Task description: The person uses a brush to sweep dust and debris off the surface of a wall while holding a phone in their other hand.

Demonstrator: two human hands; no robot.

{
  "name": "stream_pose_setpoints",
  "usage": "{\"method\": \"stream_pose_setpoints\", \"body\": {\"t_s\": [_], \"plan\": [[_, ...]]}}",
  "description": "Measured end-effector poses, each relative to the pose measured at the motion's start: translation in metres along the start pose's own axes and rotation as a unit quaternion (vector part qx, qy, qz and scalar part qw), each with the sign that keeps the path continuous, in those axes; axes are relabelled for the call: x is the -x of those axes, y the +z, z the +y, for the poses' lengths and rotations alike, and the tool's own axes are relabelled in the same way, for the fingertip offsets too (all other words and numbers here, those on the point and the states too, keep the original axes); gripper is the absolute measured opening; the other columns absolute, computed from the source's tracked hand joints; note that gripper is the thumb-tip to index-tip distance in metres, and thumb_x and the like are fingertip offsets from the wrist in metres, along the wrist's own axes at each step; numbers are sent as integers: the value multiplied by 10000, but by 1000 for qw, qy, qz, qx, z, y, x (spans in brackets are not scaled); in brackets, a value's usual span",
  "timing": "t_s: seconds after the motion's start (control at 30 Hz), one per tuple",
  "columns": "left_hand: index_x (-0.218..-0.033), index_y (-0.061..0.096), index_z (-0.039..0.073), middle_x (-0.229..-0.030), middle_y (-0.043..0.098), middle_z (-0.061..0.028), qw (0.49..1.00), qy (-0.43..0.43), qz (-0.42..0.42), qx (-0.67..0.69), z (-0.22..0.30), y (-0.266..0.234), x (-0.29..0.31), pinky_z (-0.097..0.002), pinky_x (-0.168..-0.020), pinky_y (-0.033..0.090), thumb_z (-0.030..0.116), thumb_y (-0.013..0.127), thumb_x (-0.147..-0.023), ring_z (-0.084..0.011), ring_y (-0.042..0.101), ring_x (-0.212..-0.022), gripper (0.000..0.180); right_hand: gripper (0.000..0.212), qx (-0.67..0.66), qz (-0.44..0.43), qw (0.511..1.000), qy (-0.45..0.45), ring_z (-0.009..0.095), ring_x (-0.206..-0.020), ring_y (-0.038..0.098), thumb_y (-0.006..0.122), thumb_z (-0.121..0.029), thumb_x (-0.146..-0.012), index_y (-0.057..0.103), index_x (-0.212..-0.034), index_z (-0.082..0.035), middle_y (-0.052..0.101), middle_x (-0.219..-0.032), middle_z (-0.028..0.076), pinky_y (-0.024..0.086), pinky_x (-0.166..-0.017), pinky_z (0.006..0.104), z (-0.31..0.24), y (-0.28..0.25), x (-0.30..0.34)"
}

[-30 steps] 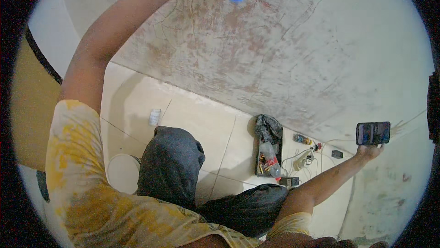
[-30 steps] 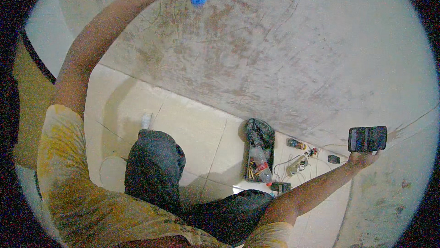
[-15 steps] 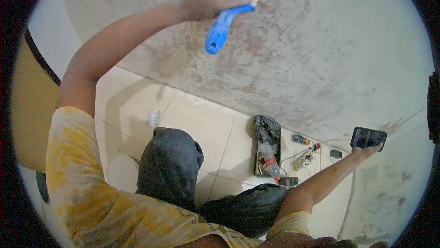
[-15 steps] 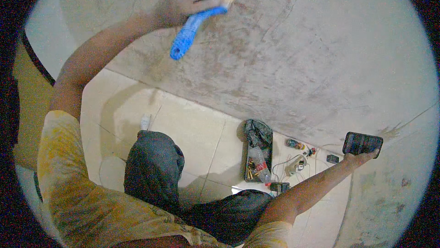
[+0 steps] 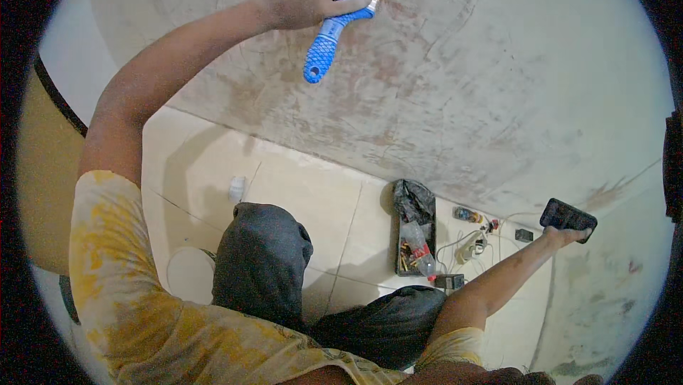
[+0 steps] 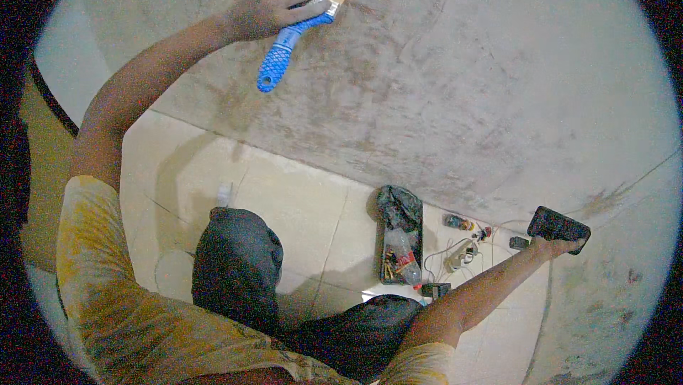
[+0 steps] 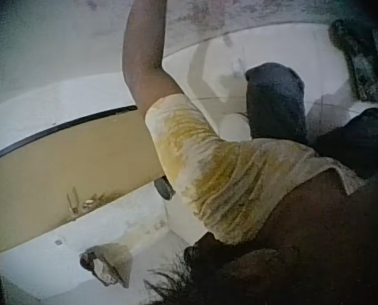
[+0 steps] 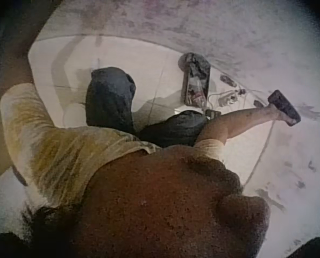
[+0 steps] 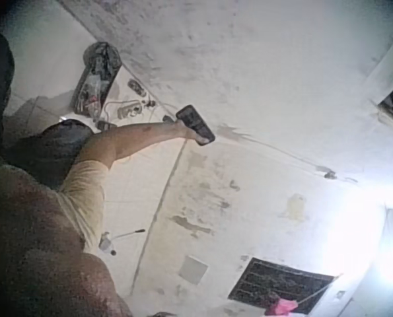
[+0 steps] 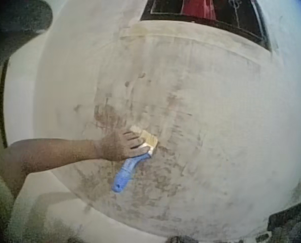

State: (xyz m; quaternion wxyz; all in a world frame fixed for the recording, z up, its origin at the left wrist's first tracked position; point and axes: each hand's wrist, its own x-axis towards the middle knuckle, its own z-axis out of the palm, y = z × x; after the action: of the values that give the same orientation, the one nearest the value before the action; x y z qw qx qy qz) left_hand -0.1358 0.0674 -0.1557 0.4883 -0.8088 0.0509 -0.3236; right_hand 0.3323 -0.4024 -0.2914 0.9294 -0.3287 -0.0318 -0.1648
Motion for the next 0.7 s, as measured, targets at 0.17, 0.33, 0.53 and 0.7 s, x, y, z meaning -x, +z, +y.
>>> {"method": "stream_pose_setpoints", "body": {"t_s": [0.17,0.33,0.53,0.7], "plan": [[-1170,544,214,-1091,585,-53,992,-101,76,-6,-22,-28,-34,-397,-841,468,237,552,-770,-242,574,-990,401,488,-59,23,997,44,311,-865,584,415,-468,-842,569,-1058,-59,596,-990,127,484,-789,524,-10,9,13],[-1173,542,220,-1099,583,-53,987,-156,3,-30,-26,-15,-26,-397,-851,467,242,540,-778,-241,573,-993,395,403,-155,-139,968,141,361,-1004,540,444,-247,-815,543,-1073,46,562,-1076,200,432,-885,538,2,-22,-40],[-1109,539,179,-1001,570,-34,999,-18,-20,-44,36,19,30,-334,-671,506,176,545,-775,-198,595,-864,334,406,-222,-189,949,123,381,-1079,490,587,-171,-749,531,-1087,47,524,-1148,211,380,-947,540,-5,-16,-38],[-1148,523,200,-1008,571,-62,999,-46,-3,0,25,3,22,-378,-685,504,159,529,-786,-225,594,-878,365,541,-219,-207,949,94,380,-1118,463,648,-119,-717,444,-1199,19,495,-1192,209,291,-1014,611,-30,24,34]]}}
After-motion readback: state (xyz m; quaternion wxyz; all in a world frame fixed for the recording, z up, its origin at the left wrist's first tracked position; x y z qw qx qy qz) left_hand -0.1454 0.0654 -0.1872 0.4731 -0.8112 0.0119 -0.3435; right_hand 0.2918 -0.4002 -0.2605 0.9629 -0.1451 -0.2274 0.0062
